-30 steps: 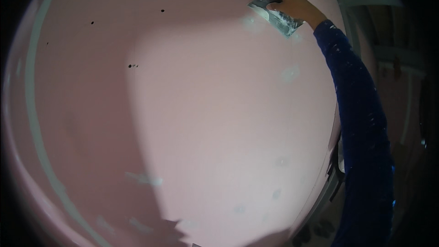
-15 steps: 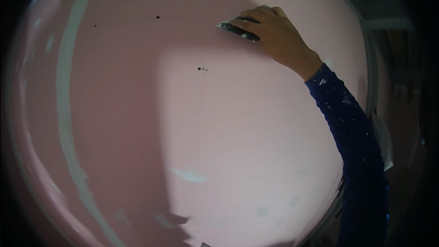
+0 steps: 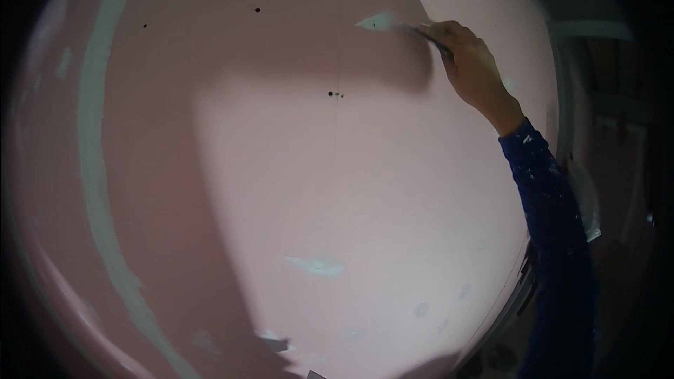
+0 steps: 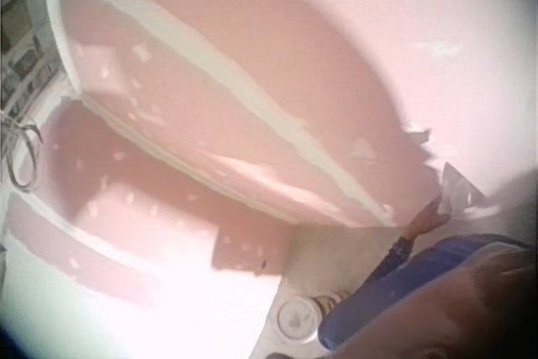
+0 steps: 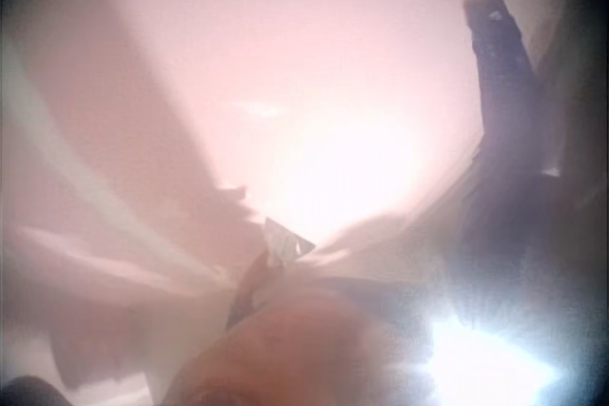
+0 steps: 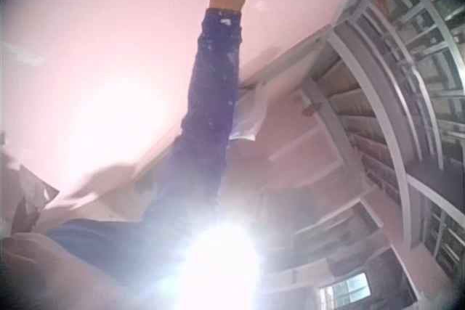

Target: The person applies white plaster to a pink wall using a putty knife and a larger trowel. They repeatedly scoop plaster from a bucket and spread it across the wall surface, smoothing the material in multiple passes.

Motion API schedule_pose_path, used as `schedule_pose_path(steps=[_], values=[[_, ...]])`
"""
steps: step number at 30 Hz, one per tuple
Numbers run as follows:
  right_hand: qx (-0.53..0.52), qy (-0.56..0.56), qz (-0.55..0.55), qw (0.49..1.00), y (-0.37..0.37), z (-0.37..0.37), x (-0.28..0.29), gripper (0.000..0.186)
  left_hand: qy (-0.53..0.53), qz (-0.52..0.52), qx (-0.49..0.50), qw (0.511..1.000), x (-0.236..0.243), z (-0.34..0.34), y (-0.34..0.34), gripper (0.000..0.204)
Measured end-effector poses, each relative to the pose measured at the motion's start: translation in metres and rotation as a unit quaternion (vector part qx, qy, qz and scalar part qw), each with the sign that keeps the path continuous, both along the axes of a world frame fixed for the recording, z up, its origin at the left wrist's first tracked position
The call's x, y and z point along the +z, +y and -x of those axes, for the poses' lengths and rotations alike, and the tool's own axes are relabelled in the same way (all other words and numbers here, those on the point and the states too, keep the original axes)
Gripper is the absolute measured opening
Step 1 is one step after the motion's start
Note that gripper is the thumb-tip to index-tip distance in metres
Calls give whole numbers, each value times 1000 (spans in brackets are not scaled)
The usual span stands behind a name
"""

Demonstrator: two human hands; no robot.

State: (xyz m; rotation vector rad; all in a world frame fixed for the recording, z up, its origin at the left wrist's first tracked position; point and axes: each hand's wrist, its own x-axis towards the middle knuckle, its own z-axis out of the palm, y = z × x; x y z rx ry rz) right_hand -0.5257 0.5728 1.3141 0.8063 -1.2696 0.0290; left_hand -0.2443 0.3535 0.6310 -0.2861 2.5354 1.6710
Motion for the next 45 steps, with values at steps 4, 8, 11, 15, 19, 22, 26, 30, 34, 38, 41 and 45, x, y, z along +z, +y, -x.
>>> schedule_pose_path(steps=[4, 8, 11, 15, 19, 22, 26, 30, 34, 38, 41, 45], values=[[-40, -55, 77, 995, -26, -14, 28, 34, 3, 8, -1, 1000, 3, -6, 0, 90], [-117, -34, 49, 991, -53, -28, 0, 27, 3, 11, 0, 1000, 0, -8, 1, 90], [-130, -2, -18, 991, -59, -50, -41, 22, 1, 14, 4, 1000, -5, -10, -2, 89], [-114, -82, -17, 990, -81, -76, -28, 27, 9, 10, 2, 1000, -13, -17, -16, 89], [-60, -165, 5, 985, -65, -62, 48, 47, -1, 16, 1, 1000, -8, -21, -25, 89], [-55, -182, 48, 981, -48, -43, 86, 49, -2, 16, 0, 1000, 0, -22, -26, 89], [-79, -185, 36, 979, -35, -31, 104, 45, -3, 15, 2, 1000, 6, -28, -29, 89], [-54, -147, 39, 987, -35, -23, 92, 39, -4, 18, 3, 1000, 8, -29, -40, 89], [-72, -104, 75, 989, -55, -21, 53, 31, -1, 30, 3, 1000, 6, -27, -40, 88], [-161, -11, 59, 985, -103, -34, -5, 13, -5, 33, 7, 999, 3, -31, -34, 88], [-161, 42, -9, 986, -104, -47, -37, 16, -10, 70, 21, 997, 3, -38, -27, 88], [-134, -15, -41, 990, -63, -55, -29, 28, -20, -12, -20, 1000, 7, -37, -25, 93]])
